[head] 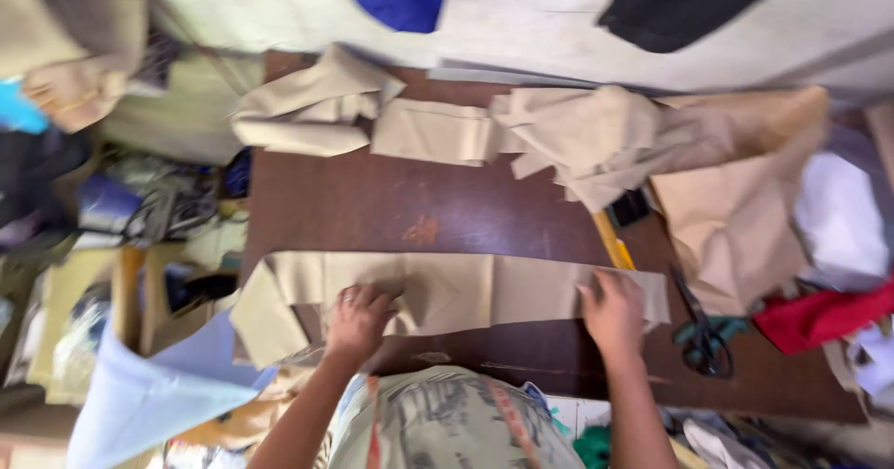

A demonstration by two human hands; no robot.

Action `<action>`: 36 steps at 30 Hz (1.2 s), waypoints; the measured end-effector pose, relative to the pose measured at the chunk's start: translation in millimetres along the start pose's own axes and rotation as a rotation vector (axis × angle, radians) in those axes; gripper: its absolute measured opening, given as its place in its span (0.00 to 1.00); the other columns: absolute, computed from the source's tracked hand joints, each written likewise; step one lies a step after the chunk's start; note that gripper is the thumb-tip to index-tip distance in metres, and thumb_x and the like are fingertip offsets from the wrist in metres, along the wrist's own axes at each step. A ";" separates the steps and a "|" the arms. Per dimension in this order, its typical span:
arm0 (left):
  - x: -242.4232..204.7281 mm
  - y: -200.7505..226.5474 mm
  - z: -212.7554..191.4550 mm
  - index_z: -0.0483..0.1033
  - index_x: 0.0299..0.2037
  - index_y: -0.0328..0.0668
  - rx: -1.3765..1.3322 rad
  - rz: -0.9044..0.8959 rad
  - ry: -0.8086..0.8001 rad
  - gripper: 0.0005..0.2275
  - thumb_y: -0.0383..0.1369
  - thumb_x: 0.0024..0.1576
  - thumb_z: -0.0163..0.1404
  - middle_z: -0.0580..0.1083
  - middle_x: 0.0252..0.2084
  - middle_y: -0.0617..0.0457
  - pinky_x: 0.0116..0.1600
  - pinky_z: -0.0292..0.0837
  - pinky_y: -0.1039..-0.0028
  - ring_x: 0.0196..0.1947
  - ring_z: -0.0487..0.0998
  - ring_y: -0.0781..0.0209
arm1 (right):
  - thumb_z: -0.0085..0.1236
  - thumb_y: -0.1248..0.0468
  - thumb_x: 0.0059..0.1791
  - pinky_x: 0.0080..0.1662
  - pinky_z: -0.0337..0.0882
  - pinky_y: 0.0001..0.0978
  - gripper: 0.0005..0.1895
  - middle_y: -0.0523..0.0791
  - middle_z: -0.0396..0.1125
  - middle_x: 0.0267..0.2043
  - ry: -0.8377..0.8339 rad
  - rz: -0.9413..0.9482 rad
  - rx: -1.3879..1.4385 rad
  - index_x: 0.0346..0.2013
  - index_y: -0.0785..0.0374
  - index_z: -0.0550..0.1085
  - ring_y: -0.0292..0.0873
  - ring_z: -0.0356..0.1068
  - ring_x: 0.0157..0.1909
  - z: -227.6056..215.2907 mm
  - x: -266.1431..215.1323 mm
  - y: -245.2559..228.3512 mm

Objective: The person cuts a long strip of beige fabric into smaller rectangular pieces using scissors on a wooden table. They then mark one piece with a pencil and continue cutting additional pieces from the remaining fabric.

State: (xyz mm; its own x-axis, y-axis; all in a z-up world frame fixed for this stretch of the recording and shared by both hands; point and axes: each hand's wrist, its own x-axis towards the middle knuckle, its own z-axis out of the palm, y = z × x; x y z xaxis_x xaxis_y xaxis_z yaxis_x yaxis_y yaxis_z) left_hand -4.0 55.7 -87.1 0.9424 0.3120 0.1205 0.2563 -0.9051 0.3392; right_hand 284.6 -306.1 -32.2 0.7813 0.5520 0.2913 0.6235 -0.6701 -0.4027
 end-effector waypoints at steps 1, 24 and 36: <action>0.3 6.5 -1.3 0.79 0.49 0.56 -0.030 0.004 -0.025 0.10 0.38 0.58 0.51 0.72 0.47 0.51 0.59 0.63 0.49 0.49 0.71 0.40 | 0.64 0.57 0.49 0.56 0.69 0.52 0.19 0.51 0.71 0.47 0.008 0.006 -0.116 0.51 0.63 0.77 0.59 0.69 0.50 -6.3 -20.6 11.6; -107.2 -77.0 -16.9 0.73 0.55 0.47 0.126 -0.852 0.433 0.21 0.39 0.50 0.58 0.71 0.48 0.47 0.50 0.74 0.57 0.45 0.77 0.42 | 0.68 0.47 0.45 0.49 0.74 0.53 0.29 0.48 0.72 0.47 -0.041 -0.073 -0.165 0.57 0.53 0.74 0.56 0.74 0.50 46.1 73.9 -51.9; -34.6 -160.2 -164.1 0.76 0.46 0.47 -0.162 -0.480 0.356 0.08 0.30 0.57 0.53 0.75 0.38 0.44 0.53 0.72 0.51 0.45 0.79 0.37 | 0.58 0.56 0.53 0.53 0.74 0.49 0.05 0.44 0.69 0.49 -0.210 -0.079 -0.041 0.42 0.49 0.75 0.57 0.71 0.53 6.6 40.2 33.0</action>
State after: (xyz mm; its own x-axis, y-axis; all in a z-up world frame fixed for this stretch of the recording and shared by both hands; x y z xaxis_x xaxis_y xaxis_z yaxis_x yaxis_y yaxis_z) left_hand -112.9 237.2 7.5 0.5932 0.7762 0.2135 0.5718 -0.5929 0.5670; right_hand 336.5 -302.7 -39.5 0.7099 0.6919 0.1321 0.6865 -0.6377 -0.3492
